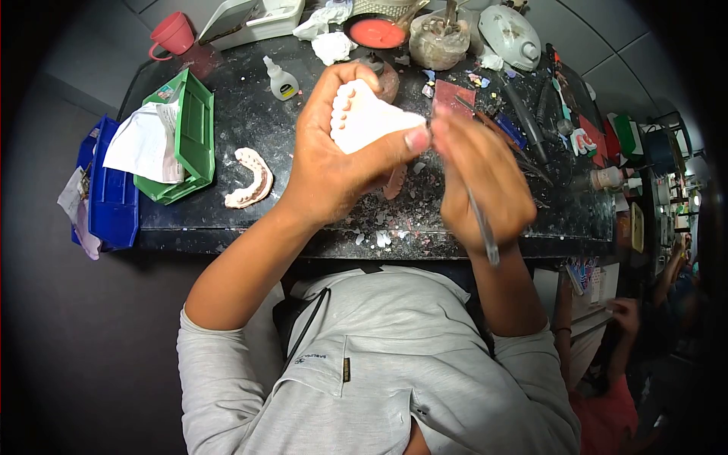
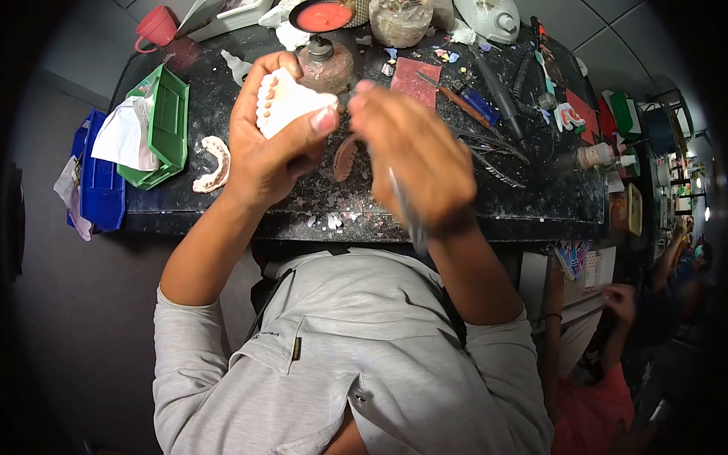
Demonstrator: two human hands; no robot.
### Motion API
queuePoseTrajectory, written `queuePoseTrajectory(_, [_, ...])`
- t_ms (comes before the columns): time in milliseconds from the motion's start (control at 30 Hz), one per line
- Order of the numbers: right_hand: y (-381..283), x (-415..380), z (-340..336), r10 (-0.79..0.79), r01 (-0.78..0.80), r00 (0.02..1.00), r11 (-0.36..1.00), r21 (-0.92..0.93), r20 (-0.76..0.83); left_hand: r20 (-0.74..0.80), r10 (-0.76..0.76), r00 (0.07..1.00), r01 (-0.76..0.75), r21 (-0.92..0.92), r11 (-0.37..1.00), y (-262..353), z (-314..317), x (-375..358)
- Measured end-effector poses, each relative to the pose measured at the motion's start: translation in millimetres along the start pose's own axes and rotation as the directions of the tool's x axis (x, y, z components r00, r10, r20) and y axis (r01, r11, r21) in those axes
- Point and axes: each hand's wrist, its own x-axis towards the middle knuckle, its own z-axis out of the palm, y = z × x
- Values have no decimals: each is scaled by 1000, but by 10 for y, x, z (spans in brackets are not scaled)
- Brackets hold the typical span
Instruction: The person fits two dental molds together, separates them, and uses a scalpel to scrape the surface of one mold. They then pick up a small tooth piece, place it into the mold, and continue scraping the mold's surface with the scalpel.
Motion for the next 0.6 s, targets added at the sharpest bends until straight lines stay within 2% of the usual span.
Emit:
queuePoseTrajectory(67, [168, -23, -19, 53, -51, 998, 997, -52, 37, 12, 11, 1000, -11, 13, 1000, 26, 27, -26])
queuePoseTrajectory(133, [219, -23, -78, 241, -242, 970, 969, -39, -44, 22, 24, 999, -24, 15, 1000, -6, 22, -6])
queuePoseTrajectory(167, [225, -25, -86, 337, -335, 938, 942, 37, -85, 9, 96, 995, -96, 116, 989, -67, -26, 21])
queuePoseTrajectory(200, [219, -16, -120, 330, -328, 940, 944, 36, -83, 2, 171, 985, -168, 219, 961, -90, -56, 38])
queuePoseTrajectory(267, [178, 8, -225, 627, -628, 778, 778, 19, 36, -22, 197, 980, -185, 249, 951, -95, -79, 60])
queuePoseTrajectory(300, [128, 102, -287, 689, -682, 717, 725, -93, 108, -54, 245, 968, -215, 321, 922, -140, -133, 102])
queuePoseTrajectory(333, [118, 157, -343, 682, -676, 722, 731, -87, 116, -83, 292, 953, -238, 394, 888, -138, -149, 121])
queuePoseTrajectory(367, [134, 191, -412, 706, -636, 639, 708, -307, 304, -159, 203, 966, -131, 375, 918, -111, -140, 111])
queuePoseTrajectory(400, [162, 201, -468, 735, -530, 504, 678, -509, 454, -164, 207, 964, -133, 376, 917, -108, -159, 111])
queuePoseTrajectory(467, [212, 139, -493, 726, -544, 500, 687, -481, 472, -238, 137, 961, -32, 401, 916, -123, -193, 138])
queuePoseTrajectory(533, [221, 154, -506, 795, -469, 320, 605, -644, 515, -247, 141, 959, -29, 408, 913, -99, -181, 142])
queuePoseTrajectory(567, [205, 142, -497, 794, -468, 324, 607, -642, 515, -276, 80, 958, 25, 357, 934, -75, -153, 141])
queuePoseTrajectory(600, [166, 116, -480, 745, -410, 483, 656, -633, 459, -300, 16, 954, 80, 305, 949, -58, -133, 138])
